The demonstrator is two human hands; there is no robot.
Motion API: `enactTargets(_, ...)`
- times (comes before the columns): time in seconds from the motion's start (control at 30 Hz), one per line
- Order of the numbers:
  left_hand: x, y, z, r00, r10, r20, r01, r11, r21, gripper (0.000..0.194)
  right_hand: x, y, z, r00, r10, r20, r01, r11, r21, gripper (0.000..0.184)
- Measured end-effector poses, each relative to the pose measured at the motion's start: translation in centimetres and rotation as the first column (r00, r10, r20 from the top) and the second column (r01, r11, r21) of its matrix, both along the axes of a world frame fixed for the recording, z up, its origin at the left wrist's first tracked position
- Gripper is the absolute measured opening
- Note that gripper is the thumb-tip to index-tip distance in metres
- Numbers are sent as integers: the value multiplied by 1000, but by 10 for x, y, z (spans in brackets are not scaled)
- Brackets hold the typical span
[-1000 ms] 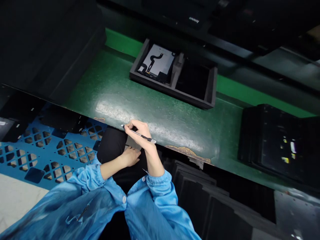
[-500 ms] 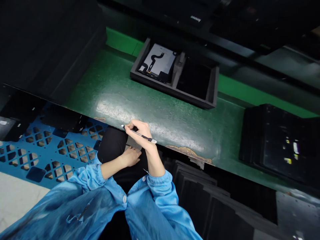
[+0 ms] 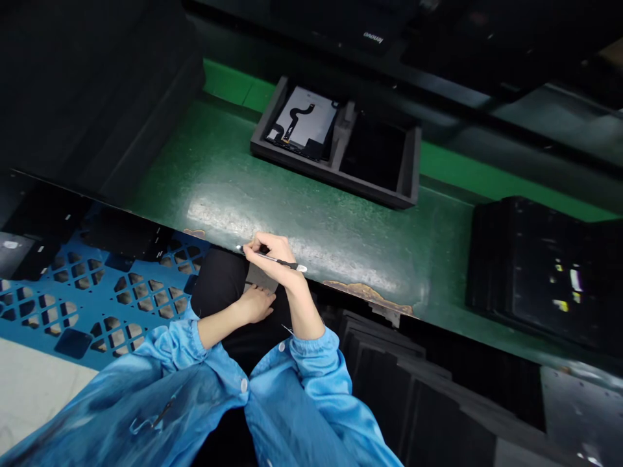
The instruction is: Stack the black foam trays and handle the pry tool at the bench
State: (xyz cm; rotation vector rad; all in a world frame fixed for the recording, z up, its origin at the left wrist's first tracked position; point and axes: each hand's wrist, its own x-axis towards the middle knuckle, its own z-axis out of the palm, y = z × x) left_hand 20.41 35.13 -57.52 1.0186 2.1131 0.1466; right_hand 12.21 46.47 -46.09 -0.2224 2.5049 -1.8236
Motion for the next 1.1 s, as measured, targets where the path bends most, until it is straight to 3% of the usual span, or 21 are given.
enactTargets(0.6, -1, -2, -2, 999, 32, 7, -32, 999, -11, 52, 3, -2, 0, 998, -48, -32, 50, 998, 41, 33)
enactTargets(0.73, -1, -1, 0, 1000, 26, 10, -25, 1000, -9, 54, 3, -2, 0, 999, -6, -32, 8, 999, 39, 33)
enactTargets(0.87, -1, -1, 1, 1000, 27, 11, -27, 999, -19, 53, 4, -3, -1, 997, -57, -46, 58, 998, 28, 33)
enactTargets(1.0, -2, -1, -1, 1000, 30, 8, -30, 999, -30, 52, 4, -3, -1, 999, -9, -37, 10, 999, 43, 32)
enactTargets(1.1, -1, 0, -1, 1000, 29, 12, -29, 999, -29, 53, 4, -3, 0, 998, -53, -36, 54, 998, 42, 32)
